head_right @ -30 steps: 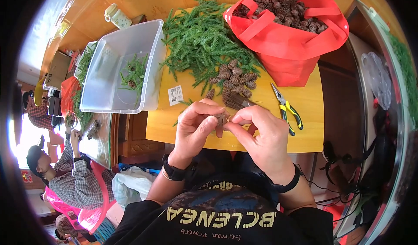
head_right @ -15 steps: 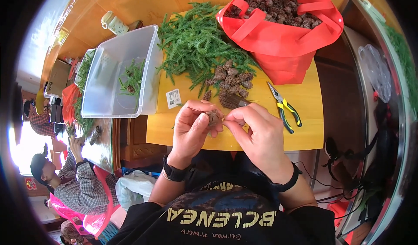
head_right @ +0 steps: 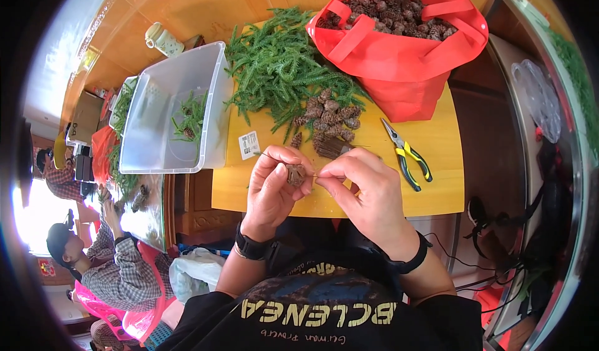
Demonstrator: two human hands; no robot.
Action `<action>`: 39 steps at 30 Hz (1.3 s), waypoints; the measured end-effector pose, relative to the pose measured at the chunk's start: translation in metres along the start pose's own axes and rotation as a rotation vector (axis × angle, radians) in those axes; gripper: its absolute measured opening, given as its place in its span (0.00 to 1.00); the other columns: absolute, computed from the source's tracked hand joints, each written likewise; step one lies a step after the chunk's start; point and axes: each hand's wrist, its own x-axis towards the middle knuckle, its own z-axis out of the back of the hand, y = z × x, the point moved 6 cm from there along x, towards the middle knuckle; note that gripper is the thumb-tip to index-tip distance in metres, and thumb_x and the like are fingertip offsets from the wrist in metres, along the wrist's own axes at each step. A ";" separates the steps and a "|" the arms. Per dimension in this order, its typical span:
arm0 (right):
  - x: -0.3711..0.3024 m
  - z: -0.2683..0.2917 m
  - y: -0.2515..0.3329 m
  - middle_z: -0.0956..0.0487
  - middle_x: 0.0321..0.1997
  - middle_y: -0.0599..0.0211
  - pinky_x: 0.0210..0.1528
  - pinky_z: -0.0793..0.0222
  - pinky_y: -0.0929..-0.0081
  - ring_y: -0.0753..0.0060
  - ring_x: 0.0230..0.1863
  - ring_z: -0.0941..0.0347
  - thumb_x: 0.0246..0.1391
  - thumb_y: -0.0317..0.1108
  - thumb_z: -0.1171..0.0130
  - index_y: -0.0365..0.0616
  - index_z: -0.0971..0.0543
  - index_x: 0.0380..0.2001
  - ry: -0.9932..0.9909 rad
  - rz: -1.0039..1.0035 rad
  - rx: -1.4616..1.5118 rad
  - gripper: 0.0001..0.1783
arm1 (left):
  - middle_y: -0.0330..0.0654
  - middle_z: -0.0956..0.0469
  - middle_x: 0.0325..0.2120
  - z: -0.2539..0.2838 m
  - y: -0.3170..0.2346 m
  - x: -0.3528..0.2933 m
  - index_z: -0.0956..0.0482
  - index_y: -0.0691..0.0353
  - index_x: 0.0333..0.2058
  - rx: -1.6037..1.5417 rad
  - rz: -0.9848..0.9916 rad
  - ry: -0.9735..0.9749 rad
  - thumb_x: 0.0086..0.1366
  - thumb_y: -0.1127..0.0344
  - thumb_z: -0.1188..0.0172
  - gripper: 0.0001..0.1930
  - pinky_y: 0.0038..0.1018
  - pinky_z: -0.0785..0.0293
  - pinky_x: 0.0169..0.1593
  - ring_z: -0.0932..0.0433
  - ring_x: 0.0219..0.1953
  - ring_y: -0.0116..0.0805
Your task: Trimming small green plant branches or herbs using yellow-handled shears.
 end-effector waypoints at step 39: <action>0.012 -0.002 0.020 0.28 0.23 0.67 0.18 0.38 0.82 0.75 0.21 0.30 0.37 0.19 0.37 0.42 0.23 0.25 0.022 0.230 -0.114 0.09 | 0.47 0.27 0.38 0.004 -0.011 -0.001 0.30 0.66 0.43 0.030 -0.148 0.173 0.63 0.67 0.44 0.13 0.22 0.27 0.30 0.23 0.32 0.33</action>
